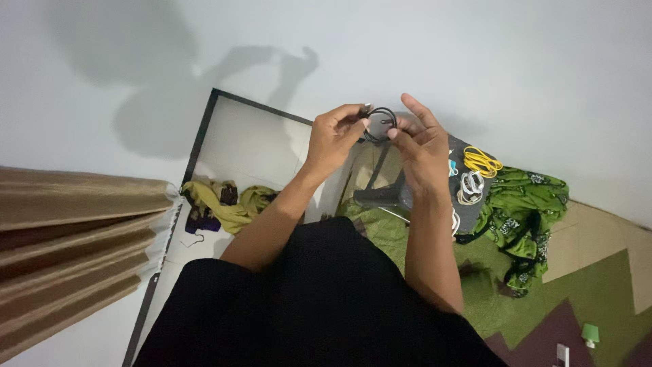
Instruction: The person organizes several cables on a small table. They pick up a black cable, then a white cable with a blue adapter, and finally a white extension cord, coiling each one neatly by hand and placing them back on the table.
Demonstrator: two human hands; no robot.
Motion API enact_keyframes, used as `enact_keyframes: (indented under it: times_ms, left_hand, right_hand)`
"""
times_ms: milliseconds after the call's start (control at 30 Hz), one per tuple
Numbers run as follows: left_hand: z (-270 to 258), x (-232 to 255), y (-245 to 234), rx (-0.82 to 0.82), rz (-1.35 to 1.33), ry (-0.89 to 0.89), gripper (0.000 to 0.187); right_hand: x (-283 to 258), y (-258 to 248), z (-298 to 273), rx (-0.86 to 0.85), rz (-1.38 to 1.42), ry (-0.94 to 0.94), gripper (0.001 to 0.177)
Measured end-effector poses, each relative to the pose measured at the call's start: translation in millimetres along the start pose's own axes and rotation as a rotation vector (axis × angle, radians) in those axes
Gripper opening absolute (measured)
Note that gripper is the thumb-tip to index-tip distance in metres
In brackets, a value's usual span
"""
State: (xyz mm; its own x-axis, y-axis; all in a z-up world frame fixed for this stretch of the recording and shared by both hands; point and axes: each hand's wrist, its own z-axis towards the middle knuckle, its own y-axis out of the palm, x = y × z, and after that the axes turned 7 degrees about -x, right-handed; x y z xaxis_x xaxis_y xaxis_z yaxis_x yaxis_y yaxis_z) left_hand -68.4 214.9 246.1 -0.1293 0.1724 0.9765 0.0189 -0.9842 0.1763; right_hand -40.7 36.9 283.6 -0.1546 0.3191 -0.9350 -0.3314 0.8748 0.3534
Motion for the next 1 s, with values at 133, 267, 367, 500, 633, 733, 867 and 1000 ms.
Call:
enact_keyframes:
  times_ms: [133,267,367,500,633,733,867,1000]
  left_hand:
    - [0,-1,3,0.000,0.089,-0.069,0.025]
    - [-3,-2,4,-0.035,0.024,-0.075,0.025]
    - [-7,-1,1,-0.072,0.012,-0.093,0.023]
    - [-11,-4,-1,-0.085,-0.020,-0.092,0.021]
    - [-14,-10,-3,-0.071,-0.107,-0.085,0.018]
    - [-15,-15,-7,-0.125,-0.144,-0.153,0.015]
    - [-17,-18,-11,-0.207,-0.254,-0.162,0.016]
    - [-20,-25,-12,-0.219,-0.315,-0.232,0.014]
  right_hand:
    - [-2,0,-2,-0.024,-0.075,0.021,0.054]
    - [4,-2,-4,-0.076,-0.122,-0.018,0.050]
    - [10,-2,-7,-0.113,-0.310,-0.132,0.044]
    - [21,2,-10,0.001,-0.476,-0.251,0.028]
    - [26,3,-13,0.043,-0.634,-0.460,0.022]
    - [29,4,-15,0.039,-0.543,-0.440,0.021]
    - [32,7,-17,0.069,-0.316,-0.259,0.016]
    - [34,7,-14,0.107,-0.133,-0.168,0.010]
